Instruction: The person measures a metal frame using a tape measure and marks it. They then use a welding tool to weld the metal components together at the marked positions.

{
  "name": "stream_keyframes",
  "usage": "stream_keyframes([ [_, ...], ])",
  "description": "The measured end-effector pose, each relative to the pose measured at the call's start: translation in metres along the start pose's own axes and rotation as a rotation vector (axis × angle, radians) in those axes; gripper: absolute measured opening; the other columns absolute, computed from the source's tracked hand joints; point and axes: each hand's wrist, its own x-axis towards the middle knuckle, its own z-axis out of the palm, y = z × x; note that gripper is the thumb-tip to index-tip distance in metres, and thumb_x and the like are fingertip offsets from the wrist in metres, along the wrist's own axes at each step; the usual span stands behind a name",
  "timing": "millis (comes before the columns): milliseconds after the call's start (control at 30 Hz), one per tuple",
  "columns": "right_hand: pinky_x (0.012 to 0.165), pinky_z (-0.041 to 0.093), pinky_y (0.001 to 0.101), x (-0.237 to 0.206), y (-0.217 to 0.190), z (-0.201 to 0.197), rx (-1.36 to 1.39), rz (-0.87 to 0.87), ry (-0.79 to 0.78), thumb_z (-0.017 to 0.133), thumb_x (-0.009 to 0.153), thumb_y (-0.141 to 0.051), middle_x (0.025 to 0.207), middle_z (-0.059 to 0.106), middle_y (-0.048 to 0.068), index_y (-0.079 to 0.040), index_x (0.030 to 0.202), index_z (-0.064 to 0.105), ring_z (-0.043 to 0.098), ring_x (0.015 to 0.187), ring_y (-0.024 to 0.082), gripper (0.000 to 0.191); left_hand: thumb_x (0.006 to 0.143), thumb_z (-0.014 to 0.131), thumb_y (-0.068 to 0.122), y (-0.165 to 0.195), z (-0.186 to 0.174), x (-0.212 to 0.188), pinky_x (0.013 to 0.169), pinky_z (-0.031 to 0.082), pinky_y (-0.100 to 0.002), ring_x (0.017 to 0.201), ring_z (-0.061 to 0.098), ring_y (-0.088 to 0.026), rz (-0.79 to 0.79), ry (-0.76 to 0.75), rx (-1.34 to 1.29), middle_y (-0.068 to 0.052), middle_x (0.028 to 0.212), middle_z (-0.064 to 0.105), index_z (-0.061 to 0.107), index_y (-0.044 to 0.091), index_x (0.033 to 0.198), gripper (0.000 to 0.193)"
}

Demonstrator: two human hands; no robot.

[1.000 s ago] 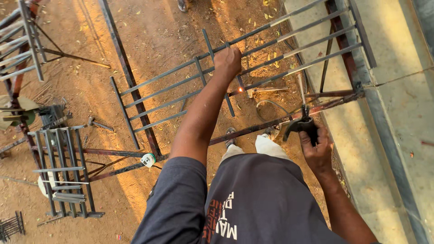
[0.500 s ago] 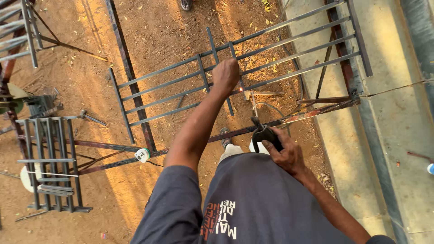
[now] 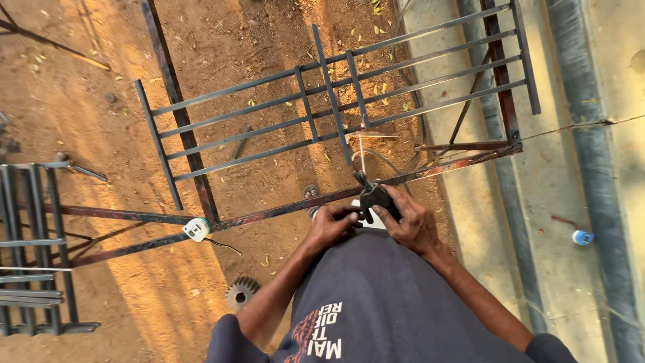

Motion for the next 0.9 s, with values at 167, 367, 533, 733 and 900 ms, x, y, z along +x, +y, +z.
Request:
stream_keyframes([
  [167, 0.072, 0.063, 0.0408, 0.004, -0.008, 0.011, -0.067, -0.009, -0.017, 0.073, 0.093, -0.032, 0.113, 0.074, 0.021, -0.002, 0.132, 0.063, 0.077, 0.091, 0.032, 0.05, 0.095, 0.072, 0.017, -0.008, 0.001, 0.005, 0.071, 0.061, -0.031, 0.079, 0.073, -0.017, -0.04, -0.001, -0.038, -0.012, 0.095, 0.078, 0.075, -0.003, 0.115, 0.028],
  [367, 0.071, 0.062, 0.0414, 0.002, -0.01, 0.02, -0.118, 0.017, -0.013, 0.072, 0.095, -0.036, 0.109, 0.074, 0.021, -0.002, 0.132, 0.062, 0.076, 0.09, 0.032, 0.051, 0.095, 0.07, 0.014, -0.001, -0.002, 0.004, 0.076, 0.064, -0.032, 0.086, 0.074, -0.016, 0.029, -0.016, -0.054, -0.009, 0.096, 0.078, 0.074, -0.003, 0.114, 0.026],
  [533, 0.07, 0.063, 0.0412, 0.002, -0.005, 0.025, -0.136, 0.026, -0.025, 0.07, 0.096, -0.037, 0.11, 0.073, 0.022, -0.001, 0.133, 0.061, 0.076, 0.091, 0.033, 0.053, 0.095, 0.07, 0.013, 0.002, -0.002, 0.006, 0.077, 0.063, -0.032, 0.086, 0.074, -0.017, 0.059, -0.015, -0.041, -0.011, 0.096, 0.079, 0.075, -0.004, 0.113, 0.025],
  [733, 0.075, 0.063, 0.0432, 0.004, -0.002, 0.029, -0.155, 0.013, 0.0, 0.07, 0.096, -0.036, 0.115, 0.073, 0.023, 0.0, 0.133, 0.061, 0.076, 0.095, 0.035, 0.052, 0.096, 0.07, 0.014, 0.002, -0.004, 0.011, 0.076, 0.062, -0.032, 0.083, 0.074, -0.015, 0.069, -0.009, -0.013, -0.011, 0.094, 0.079, 0.076, -0.005, 0.112, 0.025],
  [900, 0.075, 0.063, 0.0428, 0.009, -0.008, 0.027, -0.132, 0.029, -0.006, 0.07, 0.097, -0.035, 0.116, 0.073, 0.023, -0.001, 0.133, 0.06, 0.075, 0.096, 0.035, 0.051, 0.095, 0.071, 0.015, 0.001, -0.004, 0.013, 0.072, 0.059, -0.029, 0.079, 0.071, -0.012, 0.086, -0.003, -0.035, -0.009, 0.09, 0.078, 0.075, -0.003, 0.109, 0.022],
])
